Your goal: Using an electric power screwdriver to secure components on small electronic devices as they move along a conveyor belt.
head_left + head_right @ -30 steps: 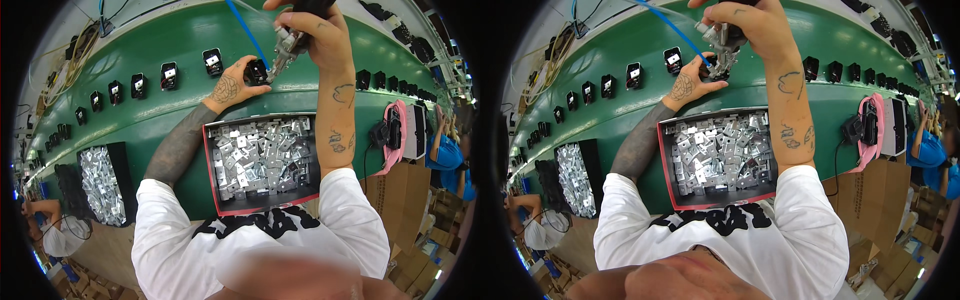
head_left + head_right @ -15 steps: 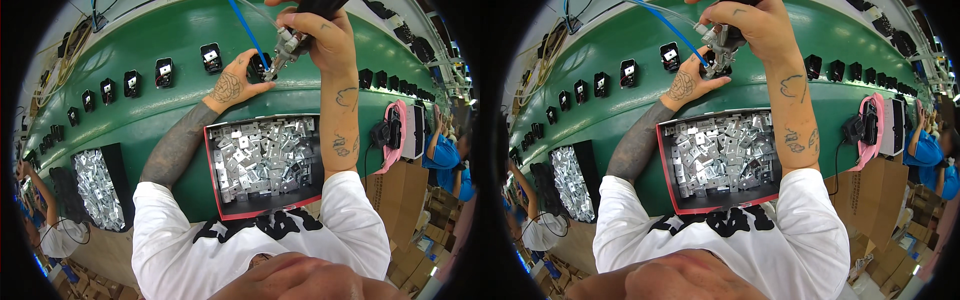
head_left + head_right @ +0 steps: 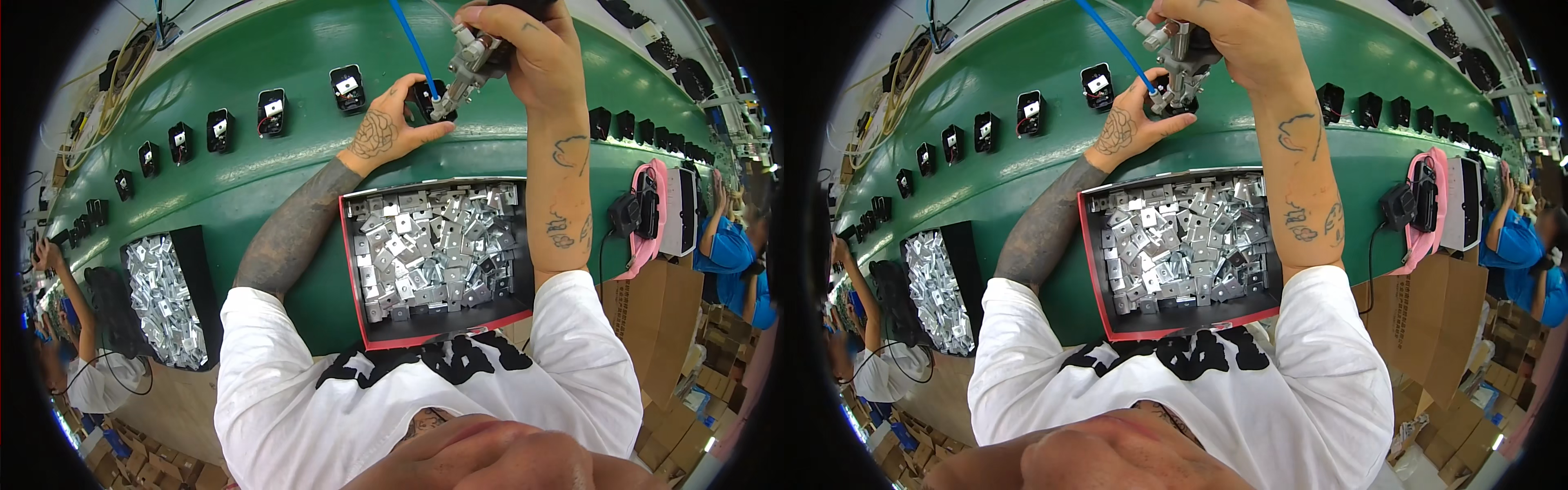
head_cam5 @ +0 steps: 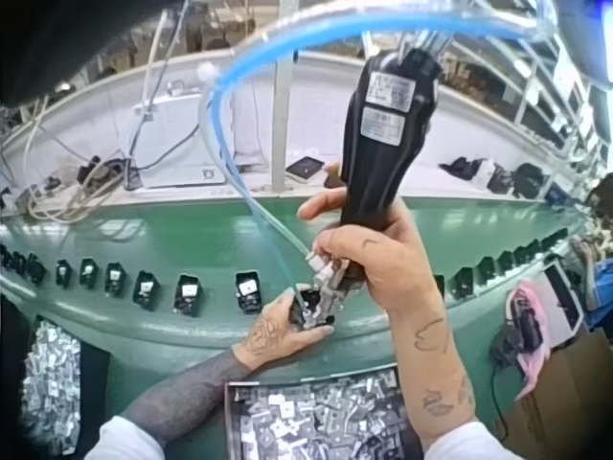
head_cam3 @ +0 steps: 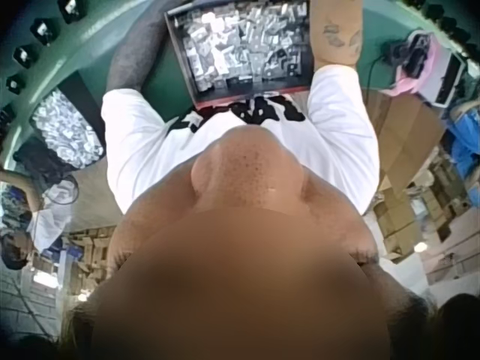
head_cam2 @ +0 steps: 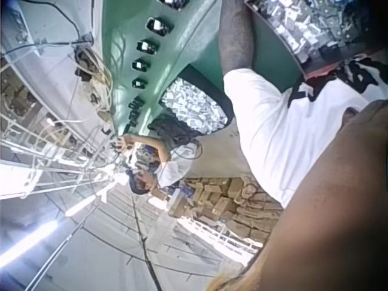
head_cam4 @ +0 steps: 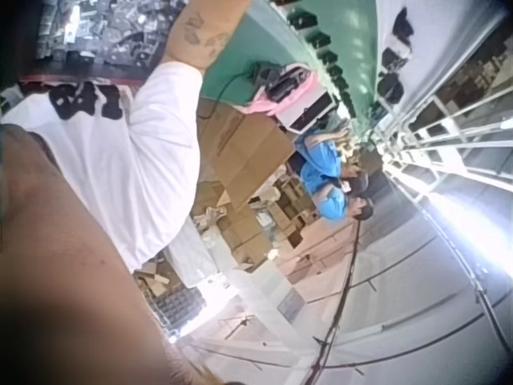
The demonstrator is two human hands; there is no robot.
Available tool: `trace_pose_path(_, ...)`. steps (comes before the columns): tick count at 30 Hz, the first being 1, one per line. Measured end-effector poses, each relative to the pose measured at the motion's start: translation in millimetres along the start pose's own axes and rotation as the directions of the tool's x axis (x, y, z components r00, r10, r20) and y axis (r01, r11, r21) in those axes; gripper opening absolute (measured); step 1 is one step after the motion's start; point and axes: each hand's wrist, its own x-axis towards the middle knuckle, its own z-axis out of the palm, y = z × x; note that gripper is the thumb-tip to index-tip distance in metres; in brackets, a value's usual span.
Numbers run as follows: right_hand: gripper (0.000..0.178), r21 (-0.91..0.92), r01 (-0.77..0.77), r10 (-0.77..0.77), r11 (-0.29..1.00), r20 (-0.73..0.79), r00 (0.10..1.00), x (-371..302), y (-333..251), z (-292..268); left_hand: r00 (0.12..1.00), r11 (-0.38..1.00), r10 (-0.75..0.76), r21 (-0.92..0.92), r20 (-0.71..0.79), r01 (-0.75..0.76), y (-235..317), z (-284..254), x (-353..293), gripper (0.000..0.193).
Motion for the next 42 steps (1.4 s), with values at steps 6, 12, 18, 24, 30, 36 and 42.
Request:
trace_pose_path(6,0.060,0.205,0.303,-0.292,0.931,-0.085,0.953,23,-3,-33,0.960,0.954,0.277,0.128,-0.036,-0.270,-20,13,7,0.075)
trace_pose_path(12,0.060,0.091,0.362,-0.348,0.928,-0.133,0.928,21,6,-12,0.967,0.962,0.256,0.095,-0.008,-0.254,-17,13,6,0.078)
trace_pose_path(18,0.058,0.074,0.150,-0.143,0.986,-0.098,0.985,10,12,11,0.984,0.981,0.176,0.079,0.025,-0.177,-8,7,2,0.080)
trace_pose_path(24,0.051,0.144,0.159,-0.170,0.977,0.061,0.984,21,23,-7,0.972,0.972,0.233,0.019,-0.012,-0.233,-8,8,4,0.082)
trace_pose_path(30,0.046,0.039,0.118,-0.114,0.992,-0.089,0.989,8,12,13,0.972,0.971,0.234,0.047,-0.023,-0.233,-8,6,4,0.083)
trace_pose_path(36,0.042,0.039,0.113,-0.112,0.993,-0.033,0.993,5,8,8,0.981,0.980,0.195,0.041,0.001,-0.194,-6,7,5,0.084)
trace_pose_path(42,0.039,0.010,0.143,-0.143,0.990,0.030,0.989,6,11,9,0.981,0.981,0.191,0.029,-0.018,-0.190,-5,6,4,0.084)
